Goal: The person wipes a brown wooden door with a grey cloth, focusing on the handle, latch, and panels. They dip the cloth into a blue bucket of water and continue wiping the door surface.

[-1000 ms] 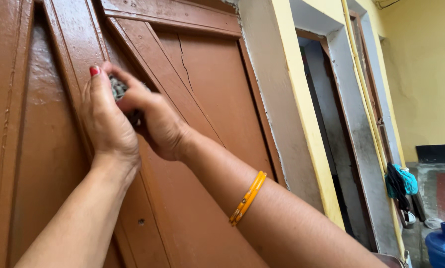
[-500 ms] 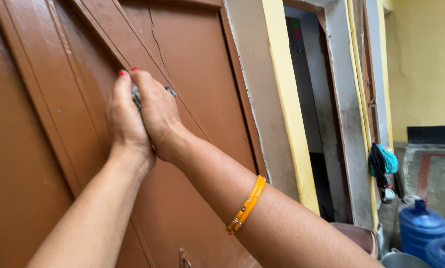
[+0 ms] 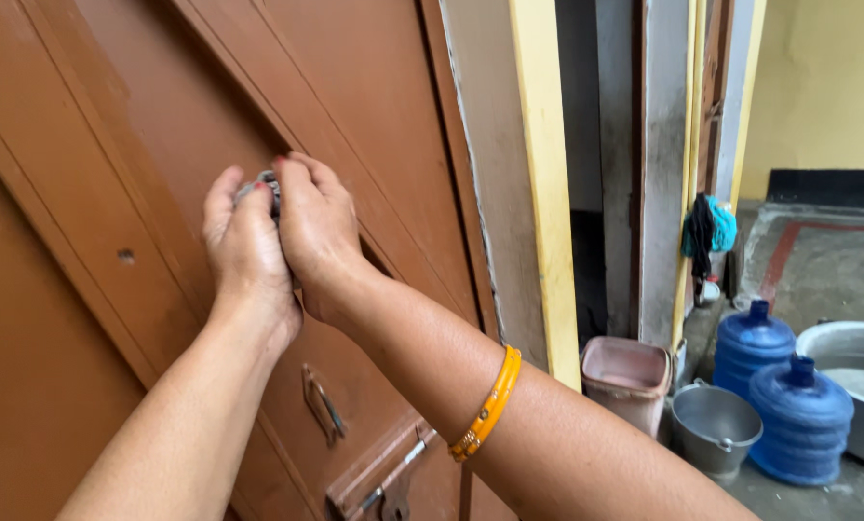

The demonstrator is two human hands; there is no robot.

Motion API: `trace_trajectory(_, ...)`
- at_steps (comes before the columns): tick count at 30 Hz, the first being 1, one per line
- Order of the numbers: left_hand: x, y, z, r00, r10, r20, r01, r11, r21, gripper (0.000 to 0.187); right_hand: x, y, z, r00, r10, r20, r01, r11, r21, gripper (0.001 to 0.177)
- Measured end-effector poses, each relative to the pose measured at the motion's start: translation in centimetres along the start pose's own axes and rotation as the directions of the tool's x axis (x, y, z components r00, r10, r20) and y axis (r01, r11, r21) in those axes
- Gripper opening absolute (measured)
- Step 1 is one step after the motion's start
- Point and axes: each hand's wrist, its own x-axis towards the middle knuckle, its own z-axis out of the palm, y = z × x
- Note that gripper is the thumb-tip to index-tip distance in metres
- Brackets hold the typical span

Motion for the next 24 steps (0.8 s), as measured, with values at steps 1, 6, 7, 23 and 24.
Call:
trace_trajectory(1, -0.8, -0.5, -0.4, 0.997, -0.055, -0.051, 0.060, 0.993, 0.102, 0.057, -0.3, 0.9, -0.4, 0.998, -0.010, -0.055, 0.007, 0.999, -0.040, 0.051)
trace_trajectory(6, -3.1, -3.3, -2.5, 0.933, -0.356, -0.049, 0.357, 0.903, 0.240, 0.055, -0.8, 6.0, -3.6, 0.994, -0.088, -0.062, 0.083, 0.993, -0.083, 0.060)
trace_trajectory(7, -3.6, -4.7, -3.2, 0.954, -0.299, -0.034, 0.298, 0.920, 0.254, 0.057, -0.9, 7.3, -4.4, 0.993, -0.109, -0.035, 0.105, 0.991, -0.082, 0.057)
trace_trajectory(23, -11.1, -20.7, -9.5, 0.819, 0.195, 0.539, -0.572, 0.205, 0.795, 0.068, -9.5, 20.4, -14.1, 0.837, -0.230, 0.497, 0.428, -0.293, -0.855, 0.071)
trace_trajectory(24, -11.7, -21.9, -9.5, 0.824, 0.170, 0.541, -0.566, 0.205, 0.799, 0.066, -10.0, 21.0, -14.8, 0.847, -0.208, 0.490, 0.425, -0.290, -0.857, 0.071)
